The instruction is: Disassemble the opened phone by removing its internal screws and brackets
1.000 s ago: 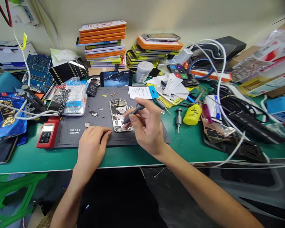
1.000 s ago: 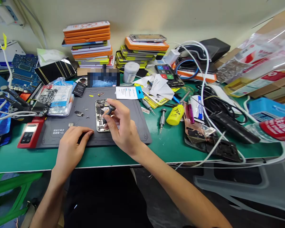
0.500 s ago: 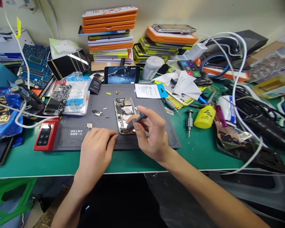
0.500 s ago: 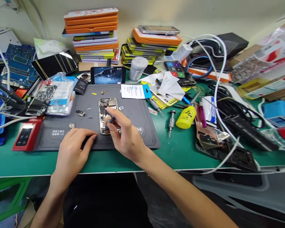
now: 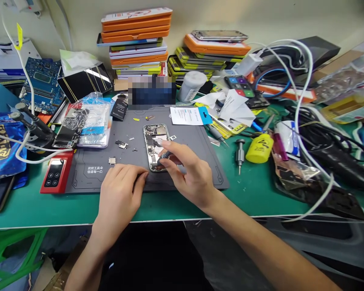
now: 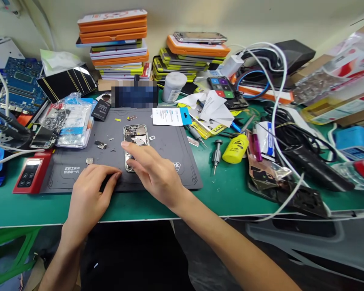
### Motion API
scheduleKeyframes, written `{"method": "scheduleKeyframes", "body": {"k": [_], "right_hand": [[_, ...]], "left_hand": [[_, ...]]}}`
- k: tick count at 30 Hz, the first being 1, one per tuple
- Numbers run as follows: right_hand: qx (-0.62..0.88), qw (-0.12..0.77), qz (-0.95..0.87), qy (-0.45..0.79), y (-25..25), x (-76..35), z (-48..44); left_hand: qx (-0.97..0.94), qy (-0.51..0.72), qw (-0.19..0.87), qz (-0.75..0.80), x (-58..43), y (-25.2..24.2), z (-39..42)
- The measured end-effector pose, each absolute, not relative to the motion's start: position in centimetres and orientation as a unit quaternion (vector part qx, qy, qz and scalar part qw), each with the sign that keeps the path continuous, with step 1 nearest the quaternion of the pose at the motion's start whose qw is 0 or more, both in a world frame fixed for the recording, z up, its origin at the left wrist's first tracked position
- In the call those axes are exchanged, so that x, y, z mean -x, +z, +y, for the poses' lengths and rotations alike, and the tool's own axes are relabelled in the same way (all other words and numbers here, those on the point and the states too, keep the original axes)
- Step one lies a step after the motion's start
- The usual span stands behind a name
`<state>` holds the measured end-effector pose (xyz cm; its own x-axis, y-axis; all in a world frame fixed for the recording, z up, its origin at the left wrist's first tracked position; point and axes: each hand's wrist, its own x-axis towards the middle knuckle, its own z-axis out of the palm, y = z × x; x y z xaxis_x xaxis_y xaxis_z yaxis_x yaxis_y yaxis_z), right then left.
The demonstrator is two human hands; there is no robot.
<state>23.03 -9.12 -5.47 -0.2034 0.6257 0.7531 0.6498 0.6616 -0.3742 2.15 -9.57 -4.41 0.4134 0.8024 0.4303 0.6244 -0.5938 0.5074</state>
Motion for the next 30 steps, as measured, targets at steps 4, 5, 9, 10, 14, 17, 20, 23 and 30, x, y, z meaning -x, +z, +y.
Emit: {"method": "scheduleKeyframes", "body": {"k": [4, 5, 9, 10, 14, 17, 20, 23, 30], "right_hand": [[0.395, 0.475, -0.786, 0.008, -5.42, -23.04, -9.06], [0.392, 0.474, -0.788, 0.003, -5.47, -23.02, -9.02], [0.395, 0.476, -0.786, -0.015, -5.66, -22.93, -8.88], [0.393, 0.478, -0.785, -0.005, -5.68, -22.93, -8.88], [0.355, 0.483, -0.799, 0.045, -5.69, -23.09, -8.97], [0.36, 0.497, -0.789, 0.038, -5.74, -23.2, -9.07], [0.371, 0.504, -0.779, 0.041, -5.82, -23.27, -9.21], [0.382, 0.504, -0.774, 0.035, -5.96, -23.2, -9.37], [0.382, 0.552, -0.739, 0.057, -6.26, -22.71, -9.5]], "left_hand": [[-0.828, 0.332, 0.136, 0.43, -2.17, -4.41, -9.66], [-0.828, 0.333, 0.136, 0.43, -2.15, -4.4, -9.68], [-0.829, 0.331, 0.138, 0.43, -2.03, -4.38, -9.62], [-0.829, 0.33, 0.139, 0.43, -2.02, -4.38, -9.59], [-0.826, 0.332, 0.141, 0.433, -2.06, -4.39, -9.49], [-0.826, 0.332, 0.14, 0.433, -2.12, -4.35, -9.52], [-0.825, 0.331, 0.138, 0.437, -2.11, -4.31, -9.59], [-0.824, 0.325, 0.138, 0.443, -2.06, -4.28, -9.61], [-0.823, 0.328, 0.141, 0.443, -1.99, -4.28, -9.43]]}}
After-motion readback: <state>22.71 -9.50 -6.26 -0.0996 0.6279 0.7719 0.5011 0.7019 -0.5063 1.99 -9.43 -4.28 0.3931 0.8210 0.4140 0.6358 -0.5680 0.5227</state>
